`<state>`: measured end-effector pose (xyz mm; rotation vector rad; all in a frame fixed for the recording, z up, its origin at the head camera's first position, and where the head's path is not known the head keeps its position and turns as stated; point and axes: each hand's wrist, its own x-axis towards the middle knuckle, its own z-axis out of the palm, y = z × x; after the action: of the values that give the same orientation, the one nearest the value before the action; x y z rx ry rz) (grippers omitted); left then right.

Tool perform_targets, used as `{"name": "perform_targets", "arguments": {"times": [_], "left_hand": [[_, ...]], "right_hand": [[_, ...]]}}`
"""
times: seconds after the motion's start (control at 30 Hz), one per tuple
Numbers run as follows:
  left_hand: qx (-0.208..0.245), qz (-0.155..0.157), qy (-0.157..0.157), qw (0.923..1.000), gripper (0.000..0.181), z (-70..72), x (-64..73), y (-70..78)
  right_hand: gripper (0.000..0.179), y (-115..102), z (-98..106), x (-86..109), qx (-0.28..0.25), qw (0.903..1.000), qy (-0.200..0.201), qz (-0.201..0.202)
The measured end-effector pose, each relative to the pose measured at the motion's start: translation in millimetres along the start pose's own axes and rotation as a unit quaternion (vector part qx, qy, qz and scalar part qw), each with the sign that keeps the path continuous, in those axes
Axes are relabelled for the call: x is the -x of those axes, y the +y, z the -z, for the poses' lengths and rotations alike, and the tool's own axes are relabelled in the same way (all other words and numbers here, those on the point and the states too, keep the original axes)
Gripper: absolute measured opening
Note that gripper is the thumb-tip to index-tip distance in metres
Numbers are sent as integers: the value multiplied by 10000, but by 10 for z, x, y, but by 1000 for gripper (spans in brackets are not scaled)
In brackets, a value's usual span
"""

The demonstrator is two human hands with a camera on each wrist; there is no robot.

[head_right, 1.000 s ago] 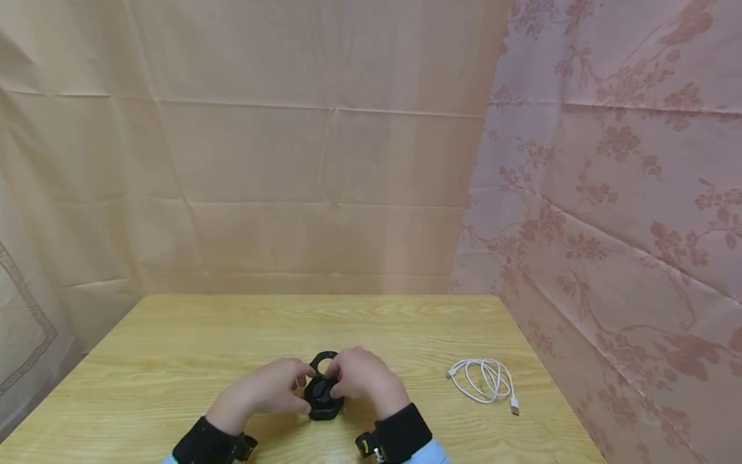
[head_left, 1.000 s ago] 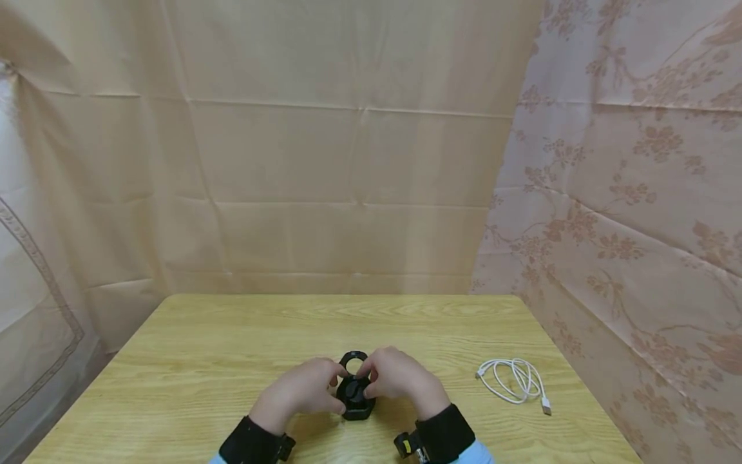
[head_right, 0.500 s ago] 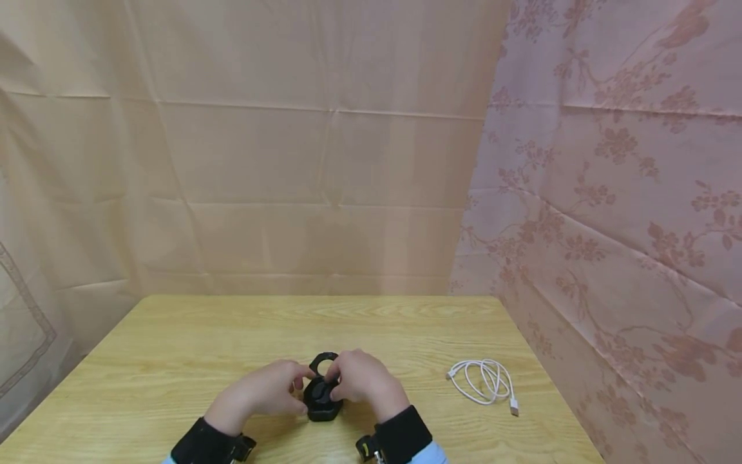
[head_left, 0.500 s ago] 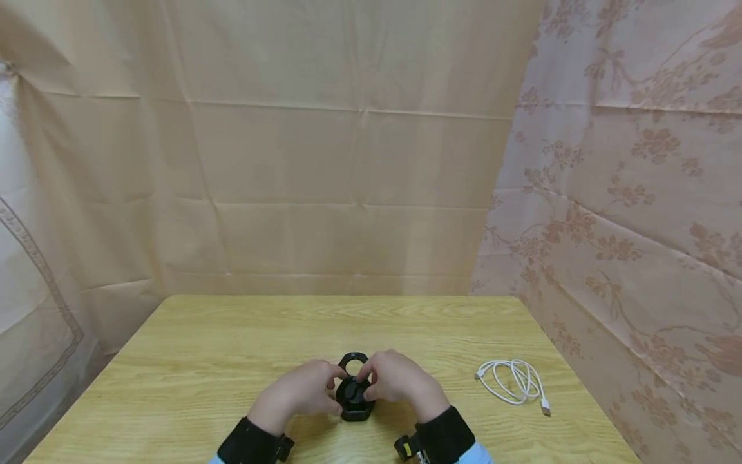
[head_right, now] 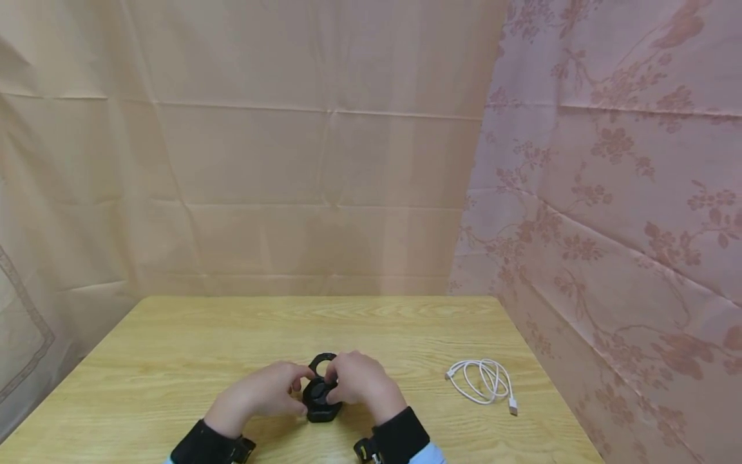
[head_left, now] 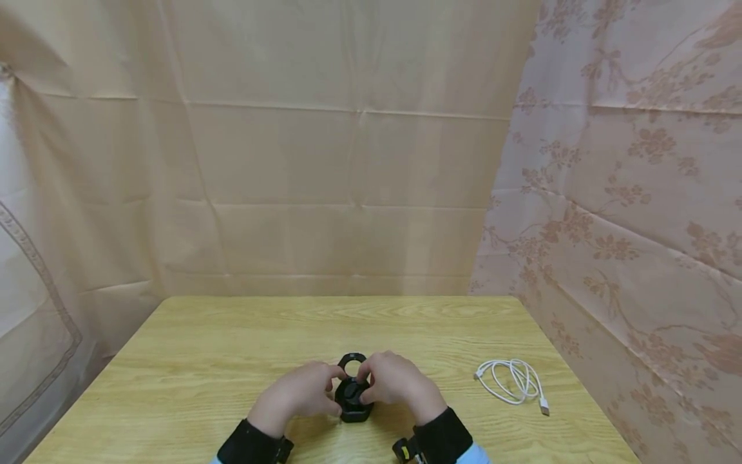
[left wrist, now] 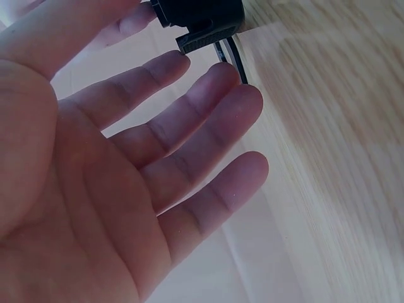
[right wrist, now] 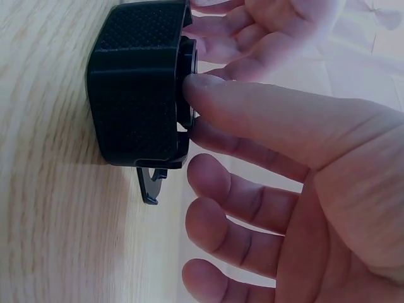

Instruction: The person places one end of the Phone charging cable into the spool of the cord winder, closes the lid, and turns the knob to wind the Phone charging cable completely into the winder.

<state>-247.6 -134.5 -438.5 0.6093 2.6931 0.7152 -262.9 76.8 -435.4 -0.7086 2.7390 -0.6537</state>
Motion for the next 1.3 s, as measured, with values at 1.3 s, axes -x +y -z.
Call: {"name": "perform_targets", "arguments": {"times": [1.3], "left_hand": [[35, -155, 78, 9998, 50, 30, 19, -21]], "right_hand": [[26, 25, 74, 58, -234, 9995, 159, 163]]}}
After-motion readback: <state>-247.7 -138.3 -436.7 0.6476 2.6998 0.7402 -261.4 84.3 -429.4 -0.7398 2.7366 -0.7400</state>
